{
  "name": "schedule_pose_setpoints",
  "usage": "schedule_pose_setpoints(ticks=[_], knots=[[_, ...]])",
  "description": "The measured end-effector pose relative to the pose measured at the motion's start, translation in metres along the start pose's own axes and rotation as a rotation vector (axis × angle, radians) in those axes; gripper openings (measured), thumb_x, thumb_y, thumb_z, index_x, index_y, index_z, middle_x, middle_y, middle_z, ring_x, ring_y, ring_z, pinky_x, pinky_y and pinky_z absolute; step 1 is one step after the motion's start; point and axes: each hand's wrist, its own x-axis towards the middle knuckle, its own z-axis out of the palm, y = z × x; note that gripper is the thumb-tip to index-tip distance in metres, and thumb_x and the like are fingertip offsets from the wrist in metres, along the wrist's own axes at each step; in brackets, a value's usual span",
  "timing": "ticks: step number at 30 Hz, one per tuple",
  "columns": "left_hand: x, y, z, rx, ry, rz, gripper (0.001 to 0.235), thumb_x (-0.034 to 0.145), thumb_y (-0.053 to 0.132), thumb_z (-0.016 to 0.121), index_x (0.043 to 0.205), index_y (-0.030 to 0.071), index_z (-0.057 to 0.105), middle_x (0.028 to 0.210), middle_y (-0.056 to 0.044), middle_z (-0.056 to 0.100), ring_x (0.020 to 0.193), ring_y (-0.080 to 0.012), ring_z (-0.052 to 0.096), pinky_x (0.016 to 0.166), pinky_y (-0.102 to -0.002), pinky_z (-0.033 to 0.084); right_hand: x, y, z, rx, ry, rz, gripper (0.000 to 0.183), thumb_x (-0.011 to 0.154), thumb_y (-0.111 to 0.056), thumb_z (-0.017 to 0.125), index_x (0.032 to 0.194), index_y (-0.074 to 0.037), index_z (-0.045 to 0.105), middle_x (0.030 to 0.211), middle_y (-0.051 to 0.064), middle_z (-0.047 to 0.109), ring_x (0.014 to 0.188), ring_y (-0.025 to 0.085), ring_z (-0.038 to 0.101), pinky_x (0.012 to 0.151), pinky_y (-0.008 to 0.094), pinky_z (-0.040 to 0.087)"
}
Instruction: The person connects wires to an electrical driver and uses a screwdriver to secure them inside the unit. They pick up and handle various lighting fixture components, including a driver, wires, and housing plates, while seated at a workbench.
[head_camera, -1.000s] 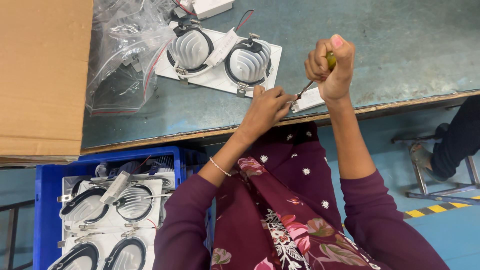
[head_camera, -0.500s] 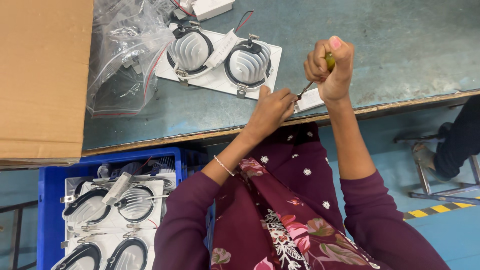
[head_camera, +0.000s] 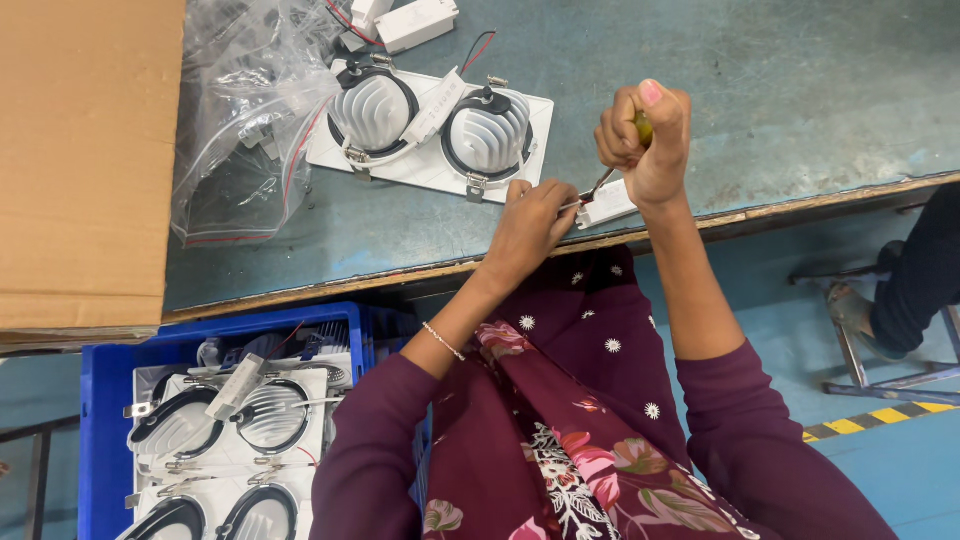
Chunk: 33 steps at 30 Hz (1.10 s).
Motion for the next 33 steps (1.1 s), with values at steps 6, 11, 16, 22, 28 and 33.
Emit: schedule_pose_setpoints(ticks=[6, 11, 16, 22, 28, 33], knots=[[0.004, -0.001, 0.003, 0.086, -0.014, 0.066, 0.011, 0.089, 0.012, 0.069, 0.099, 0.007, 0.066, 0.092, -0.007, 0.063, 0.081, -0.0283, 0.056, 0.082, -0.039, 0.038, 0.000, 0.000, -0.003, 0.017, 0.001, -0.003, 0.058, 0.108, -0.046, 0.050, 0.065, -0.010, 0.034, 0.053, -0.002, 0.027, 0.040, 0.006, 0.021, 0.039, 0.024, 0.017], [0.013, -0.003, 0.005, 0.136, -0.071, 0.141, 0.007, 0.089, 0.011, 0.068, 0.093, 0.007, 0.064, 0.089, -0.008, 0.060, 0.083, -0.0278, 0.058, 0.083, -0.040, 0.039, 0.001, 0.001, -0.003, 0.040, -0.007, 0.003, 0.059, 0.108, -0.046, 0.051, 0.065, -0.010, 0.034, 0.050, -0.002, 0.027, 0.040, 0.006, 0.021, 0.039, 0.024, 0.017], [0.017, -0.003, 0.003, 0.174, -0.107, 0.166, 0.007, 0.089, 0.011, 0.067, 0.091, 0.006, 0.064, 0.089, -0.009, 0.059, 0.081, -0.0283, 0.058, 0.081, -0.041, 0.039, 0.003, 0.003, 0.001, 0.029, -0.025, 0.020, 0.059, 0.108, -0.045, 0.051, 0.064, -0.009, 0.035, 0.053, -0.001, 0.028, 0.040, 0.007, 0.021, 0.038, 0.025, 0.018], [0.004, -0.001, -0.001, 0.025, 0.008, 0.091, 0.010, 0.093, 0.012, 0.068, 0.102, 0.009, 0.070, 0.094, -0.005, 0.064, 0.081, -0.0276, 0.058, 0.079, -0.038, 0.041, -0.009, 0.011, -0.010, 0.012, 0.007, -0.081, 0.060, 0.109, -0.047, 0.050, 0.064, -0.011, 0.036, 0.053, -0.003, 0.028, 0.039, 0.008, 0.023, 0.038, 0.026, 0.019], [-0.005, 0.004, 0.005, -0.050, 0.105, 0.017, 0.011, 0.092, 0.013, 0.072, 0.102, 0.011, 0.073, 0.097, -0.002, 0.069, 0.081, -0.0257, 0.057, 0.081, -0.035, 0.044, -0.054, 0.017, -0.108, 0.339, 0.530, -0.371, 0.062, 0.109, -0.057, 0.051, 0.071, -0.008, 0.044, 0.057, 0.007, 0.038, 0.046, 0.020, 0.034, 0.047, 0.034, 0.029], [-0.005, 0.007, 0.013, -0.036, 0.139, -0.002, 0.009, 0.093, 0.012, 0.071, 0.102, 0.010, 0.073, 0.099, -0.002, 0.070, 0.085, -0.0244, 0.061, 0.085, -0.034, 0.044, -0.085, 0.055, -0.231, 0.555, 0.939, -0.535, 0.047, 0.098, -0.042, 0.056, 0.068, -0.006, 0.048, 0.067, 0.012, 0.050, 0.061, 0.027, 0.050, 0.064, 0.042, 0.046]])
